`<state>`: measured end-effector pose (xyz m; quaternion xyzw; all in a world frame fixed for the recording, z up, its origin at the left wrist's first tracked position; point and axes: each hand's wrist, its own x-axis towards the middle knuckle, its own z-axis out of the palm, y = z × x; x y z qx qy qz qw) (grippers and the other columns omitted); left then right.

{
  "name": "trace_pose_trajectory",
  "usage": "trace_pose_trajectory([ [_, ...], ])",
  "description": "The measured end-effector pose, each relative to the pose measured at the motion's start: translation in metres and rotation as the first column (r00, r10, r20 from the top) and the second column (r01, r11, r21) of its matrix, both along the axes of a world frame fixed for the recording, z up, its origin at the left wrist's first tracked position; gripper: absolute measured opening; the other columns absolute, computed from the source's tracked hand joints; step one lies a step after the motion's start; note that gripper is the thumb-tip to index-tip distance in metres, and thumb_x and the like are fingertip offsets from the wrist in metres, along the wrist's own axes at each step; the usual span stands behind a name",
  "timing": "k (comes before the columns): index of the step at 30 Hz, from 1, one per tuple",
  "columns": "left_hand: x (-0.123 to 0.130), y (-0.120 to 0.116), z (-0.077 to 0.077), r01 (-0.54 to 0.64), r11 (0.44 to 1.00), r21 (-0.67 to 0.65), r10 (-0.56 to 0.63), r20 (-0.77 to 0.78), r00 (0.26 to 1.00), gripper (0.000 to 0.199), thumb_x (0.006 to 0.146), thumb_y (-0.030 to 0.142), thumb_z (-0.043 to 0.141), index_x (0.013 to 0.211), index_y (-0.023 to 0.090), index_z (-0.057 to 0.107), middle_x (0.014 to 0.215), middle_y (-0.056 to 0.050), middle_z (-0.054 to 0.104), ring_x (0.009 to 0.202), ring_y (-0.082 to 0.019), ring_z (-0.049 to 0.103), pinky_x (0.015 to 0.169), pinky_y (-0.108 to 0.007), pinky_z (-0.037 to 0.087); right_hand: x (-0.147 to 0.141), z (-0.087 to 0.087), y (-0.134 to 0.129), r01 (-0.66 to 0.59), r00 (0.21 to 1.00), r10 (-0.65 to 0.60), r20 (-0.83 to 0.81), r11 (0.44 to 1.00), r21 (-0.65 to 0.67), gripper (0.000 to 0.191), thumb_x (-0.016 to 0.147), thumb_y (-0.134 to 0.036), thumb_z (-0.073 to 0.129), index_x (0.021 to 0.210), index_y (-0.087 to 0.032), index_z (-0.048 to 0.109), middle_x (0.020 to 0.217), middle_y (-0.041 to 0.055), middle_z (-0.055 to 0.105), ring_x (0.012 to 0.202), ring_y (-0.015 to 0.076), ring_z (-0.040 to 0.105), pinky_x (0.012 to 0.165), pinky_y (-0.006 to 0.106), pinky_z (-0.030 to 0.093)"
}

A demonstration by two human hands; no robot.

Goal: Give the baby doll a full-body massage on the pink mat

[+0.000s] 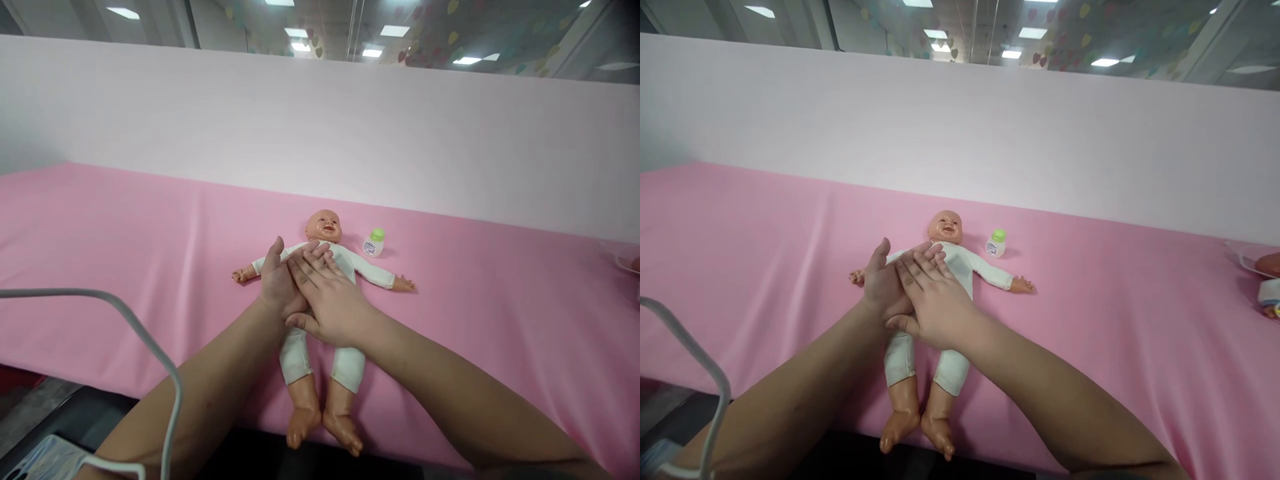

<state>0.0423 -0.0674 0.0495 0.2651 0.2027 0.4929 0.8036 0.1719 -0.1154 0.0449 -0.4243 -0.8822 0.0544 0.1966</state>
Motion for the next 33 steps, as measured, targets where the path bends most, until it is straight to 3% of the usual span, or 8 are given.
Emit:
trace_pose_trajectory([
  [4,-0.008,0.006,0.004,-0.065,0.998,0.022,0.066,-0.019,0.998,0.074,0.096,0.072,0.042,0.13,0.01,0.067,0.137,-0.021,0.069,0.141,-0.038,0.054,0.118,-0.054,0.044,0.003,-0.001,0.003,0.058,0.998,-0.058,0.033,0.998,-0.019,0.099,0.098,-0.076,0.046,0.168,-0.011,0.022,0.174,0.0172,0.02,0.164,0.0338,0.006,0.133,0.057,-0.002],
  [10,-0.023,0.018,0.011,-0.147,0.989,0.012,0.147,-0.016,0.989,0.079,0.098,0.073,0.04,0.132,0.005,0.064,0.137,-0.022,0.069,0.138,-0.032,0.059,0.11,-0.04,0.053,-0.007,0.003,-0.012,-0.037,0.998,0.04,0.046,0.998,-0.06,0.095,0.1,-0.074,0.043,0.166,-0.009,0.025,0.172,0.0186,0.025,0.163,0.033,0.01,0.133,0.057,0.001],
  [16,-0.015,0.013,0.004,-0.027,1.0,-0.014,0.028,0.094,0.995,0.08,0.098,0.073,0.038,0.135,0.007,0.065,0.141,-0.022,0.067,0.139,-0.034,0.059,0.113,-0.044,0.05,-0.011,0.006,-0.019,-0.127,0.992,0.126,-0.026,0.991,-0.037,0.106,0.098,-0.08,0.039,0.167,-0.004,0.015,0.173,0.0225,0.018,0.164,0.0318,0.005,0.133,0.055,0.007],
  [23,-0.001,-0.002,0.002,0.042,0.999,-0.018,-0.041,0.049,0.998,0.083,0.093,0.076,0.045,0.141,0.01,0.061,0.146,-0.023,0.063,0.143,-0.038,0.054,0.119,-0.053,0.042,-0.004,0.006,-0.004,0.002,0.999,-0.002,0.043,1.0,-0.001,0.11,0.094,-0.083,0.042,0.166,-0.004,0.02,0.173,0.0219,0.018,0.164,0.0345,0.004,0.133,0.057,0.002],
  [28,-0.014,0.012,0.005,-0.041,0.999,-0.018,0.042,0.028,0.999,0.086,0.095,0.077,0.04,0.137,0.006,0.062,0.142,-0.025,0.065,0.139,-0.038,0.058,0.115,-0.052,0.047,-0.002,0.002,-0.001,0.082,0.991,-0.078,0.112,0.996,-0.031,0.112,0.092,-0.083,0.048,0.165,-0.001,0.024,0.173,0.0232,0.017,0.163,0.0371,0.005,0.133,0.057,0.002],
  [33,-0.025,0.024,0.003,-0.112,0.994,0.007,0.112,0.044,0.993,0.085,0.095,0.078,0.039,0.138,0.007,0.061,0.138,-0.024,0.067,0.136,-0.035,0.061,0.108,-0.047,0.054,-0.007,0.001,-0.01,-0.026,0.996,0.032,0.078,0.997,-0.078,0.11,0.094,-0.081,0.048,0.166,-0.003,0.02,0.173,0.0231,0.017,0.163,0.0348,0.006,0.133,0.057,0.01],
])
